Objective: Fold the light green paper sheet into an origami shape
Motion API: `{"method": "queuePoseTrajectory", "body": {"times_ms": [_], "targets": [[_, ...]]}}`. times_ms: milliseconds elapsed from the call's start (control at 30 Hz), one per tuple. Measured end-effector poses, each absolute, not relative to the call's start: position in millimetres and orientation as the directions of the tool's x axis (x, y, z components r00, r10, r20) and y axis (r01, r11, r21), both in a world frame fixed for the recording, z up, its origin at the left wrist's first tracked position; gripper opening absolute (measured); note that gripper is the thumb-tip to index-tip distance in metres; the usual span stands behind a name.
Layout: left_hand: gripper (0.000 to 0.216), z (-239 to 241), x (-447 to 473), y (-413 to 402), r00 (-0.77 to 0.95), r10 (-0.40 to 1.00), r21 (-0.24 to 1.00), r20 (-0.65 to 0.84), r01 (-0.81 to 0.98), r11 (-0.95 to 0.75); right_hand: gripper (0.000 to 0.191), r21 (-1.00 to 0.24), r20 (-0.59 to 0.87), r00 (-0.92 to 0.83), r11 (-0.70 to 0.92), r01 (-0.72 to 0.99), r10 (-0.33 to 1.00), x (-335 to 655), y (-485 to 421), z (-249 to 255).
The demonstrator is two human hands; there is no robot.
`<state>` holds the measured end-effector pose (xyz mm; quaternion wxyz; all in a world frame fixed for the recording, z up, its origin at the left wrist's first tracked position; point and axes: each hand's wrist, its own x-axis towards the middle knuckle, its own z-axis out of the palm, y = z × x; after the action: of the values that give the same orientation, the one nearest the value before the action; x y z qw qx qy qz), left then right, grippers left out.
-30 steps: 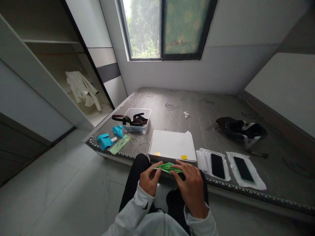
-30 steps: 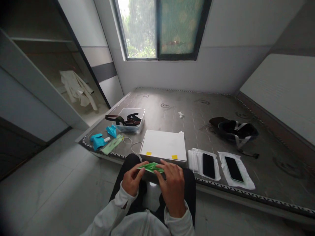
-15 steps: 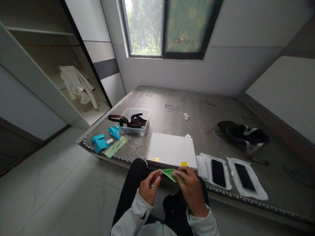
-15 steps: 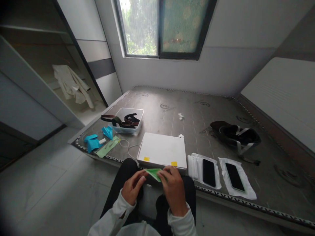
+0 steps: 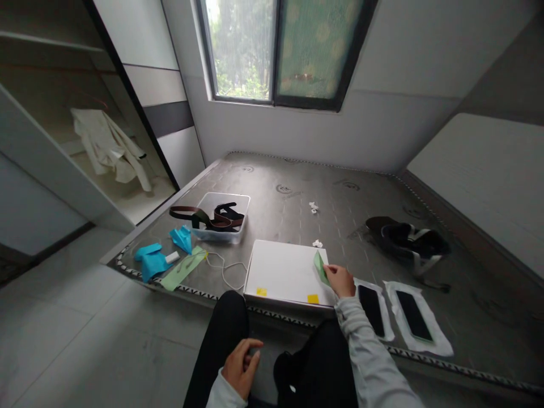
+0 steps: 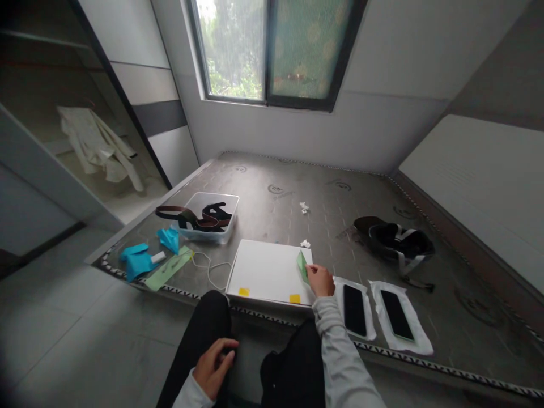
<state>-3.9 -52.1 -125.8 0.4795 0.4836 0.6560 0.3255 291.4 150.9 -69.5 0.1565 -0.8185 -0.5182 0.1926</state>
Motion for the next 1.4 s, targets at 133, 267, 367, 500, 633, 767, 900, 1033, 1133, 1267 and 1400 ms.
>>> {"method": "queuePoseTrajectory", "body": {"times_ms": [133, 267, 367, 500, 633, 767, 900, 1033, 1133, 1267, 1400], "targets": [[0.031, -138.8, -7.4, -49.3, -0.085, 0.943, 0.880, -0.322, 0.341, 0.331, 0.038, -0.437, -0.202, 0.441, -0.483, 0.758, 0.875, 297.5, 171.6, -81.0], [0.034, -141.5, -12.0, -43.3, -0.083, 0.943, 0.869, -0.323, 0.368, 0.330, 0.039, -0.430, -0.226, 0.442, -0.496, 0.755, 0.868, 296.1, 179.4, -86.7], [0.037, -140.5, -15.2, -39.2, -0.084, 0.942, 0.861, -0.324, 0.386, 0.330, 0.043, -0.429, -0.219, 0.440, -0.491, 0.758, 0.871, 294.9, 178.6, -86.6], [0.035, -138.1, -17.1, -35.8, -0.099, 0.940, 0.847, -0.327, 0.410, 0.338, 0.046, -0.426, -0.198, 0.465, -0.503, 0.752, 0.863, 298.5, 173.6, -81.8], [0.035, -136.3, -14.7, -34.5, -0.095, 0.941, 0.849, -0.326, 0.407, 0.336, 0.043, -0.419, -0.182, 0.480, -0.510, 0.751, 0.858, 305.1, 168.9, -78.8], [0.035, -137.9, -9.9, -34.2, -0.068, 0.938, 0.847, -0.339, 0.411, 0.336, 0.037, -0.415, -0.197, 0.467, -0.505, 0.757, 0.862, 308.9, 167.4, -84.7], [0.037, -143.8, -7.3, -35.0, -0.054, 0.936, 0.847, -0.347, 0.410, 0.337, 0.032, -0.420, -0.234, 0.425, -0.485, 0.767, 0.874, 307.4, 172.0, -94.6], [0.037, -150.1, -10.3, -37.4, -0.045, 0.945, 0.864, -0.324, 0.393, 0.315, 0.032, -0.422, -0.254, 0.413, -0.484, 0.766, 0.875, 302.7, 178.2, -99.8], [0.038, -152.3, -14.8, -40.5, -0.042, 0.948, 0.869, -0.314, 0.388, 0.305, 0.031, -0.433, -0.256, 0.397, -0.472, 0.768, 0.881, 298.9, 178.8, -97.9], [0.038, -147.0, -18.2, -43.7, -0.050, 0.951, 0.867, -0.305, 0.397, 0.300, 0.032, -0.475, -0.222, 0.345, -0.410, 0.778, 0.912, 290.4, 169.4, -84.4], [0.040, -123.0, -12.7, -42.2, -0.033, 0.957, 0.883, -0.289, 0.377, 0.280, 0.036, -0.523, -0.152, 0.274, -0.313, 0.793, 0.950, 269.0, 138.8, -66.1]]}}
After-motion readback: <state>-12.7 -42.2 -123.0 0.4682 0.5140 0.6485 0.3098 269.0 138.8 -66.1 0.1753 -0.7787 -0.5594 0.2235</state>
